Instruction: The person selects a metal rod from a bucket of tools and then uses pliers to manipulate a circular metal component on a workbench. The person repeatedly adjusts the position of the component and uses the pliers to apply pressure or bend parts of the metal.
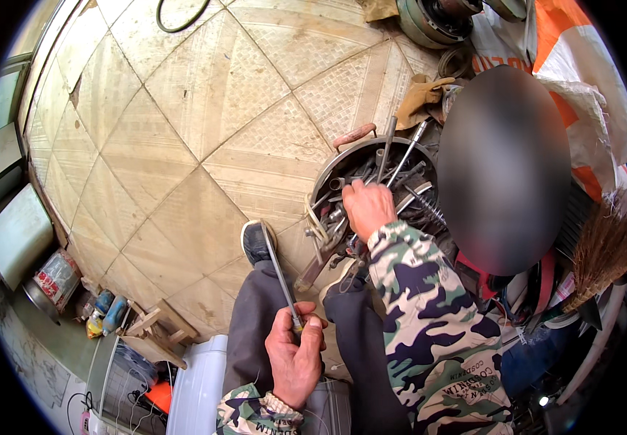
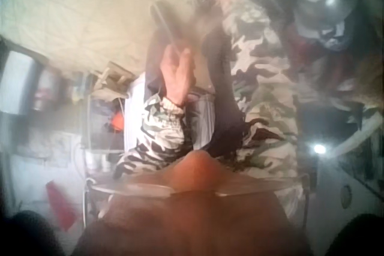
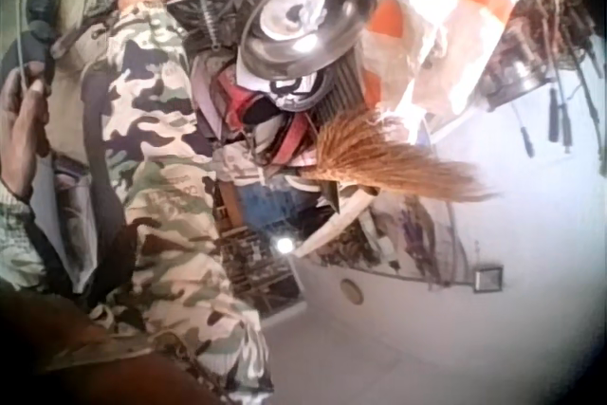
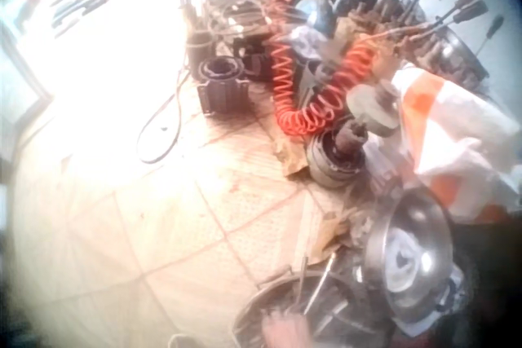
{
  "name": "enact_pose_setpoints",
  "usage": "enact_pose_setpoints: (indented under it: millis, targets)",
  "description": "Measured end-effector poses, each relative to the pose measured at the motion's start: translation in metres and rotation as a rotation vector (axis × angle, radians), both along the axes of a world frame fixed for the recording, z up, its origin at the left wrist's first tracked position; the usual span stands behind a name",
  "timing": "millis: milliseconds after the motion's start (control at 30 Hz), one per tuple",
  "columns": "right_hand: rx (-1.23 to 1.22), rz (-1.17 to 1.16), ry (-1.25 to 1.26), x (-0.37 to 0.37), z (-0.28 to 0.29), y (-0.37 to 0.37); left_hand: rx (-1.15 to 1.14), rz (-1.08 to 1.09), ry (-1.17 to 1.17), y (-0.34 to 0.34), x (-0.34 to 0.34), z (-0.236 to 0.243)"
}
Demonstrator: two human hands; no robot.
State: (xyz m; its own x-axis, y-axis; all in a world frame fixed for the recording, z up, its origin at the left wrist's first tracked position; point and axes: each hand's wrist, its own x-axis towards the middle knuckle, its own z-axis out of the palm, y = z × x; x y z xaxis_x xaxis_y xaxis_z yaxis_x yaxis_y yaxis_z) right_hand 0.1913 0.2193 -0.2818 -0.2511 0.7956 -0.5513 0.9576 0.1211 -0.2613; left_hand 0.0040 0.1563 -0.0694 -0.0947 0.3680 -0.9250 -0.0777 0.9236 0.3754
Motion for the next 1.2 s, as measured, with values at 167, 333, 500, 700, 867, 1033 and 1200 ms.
enact_pose_setpoints:
  millis: [167,333,500,700,867,1033,1200]
  targets:
    - [0.194,0.033,-0.030,0.005,0.041,-0.049,0.002,0.001,-0.002,0.007,0.005,-0.001]
    - [0.208,0.079,0.045,0.001,0.058,-0.066,0.031,-0.018,0.040,-0.001,0.002,-0.002]
    - [0.244,0.054,0.079,0.004,0.059,-0.073,0.029,0.009,0.044,0.001,0.005,-0.001]
    - [0.122,0.066,0.108,0.006,0.062,-0.059,0.034,0.064,0.043,-0.008,0.002,0.000]
    - [0.055,0.065,0.002,0.007,0.064,-0.054,0.025,0.038,0.012,-0.007,0.001,0.000]
    - [0.145,0.074,-0.032,-0.013,0.064,-0.048,0.019,0.054,0.032,-0.009,-0.002,0.001]
    - [0.088,-0.183,0.049,-0.062,0.048,-0.048,0.037,0.083,0.045,-0.010,-0.005,0.003]
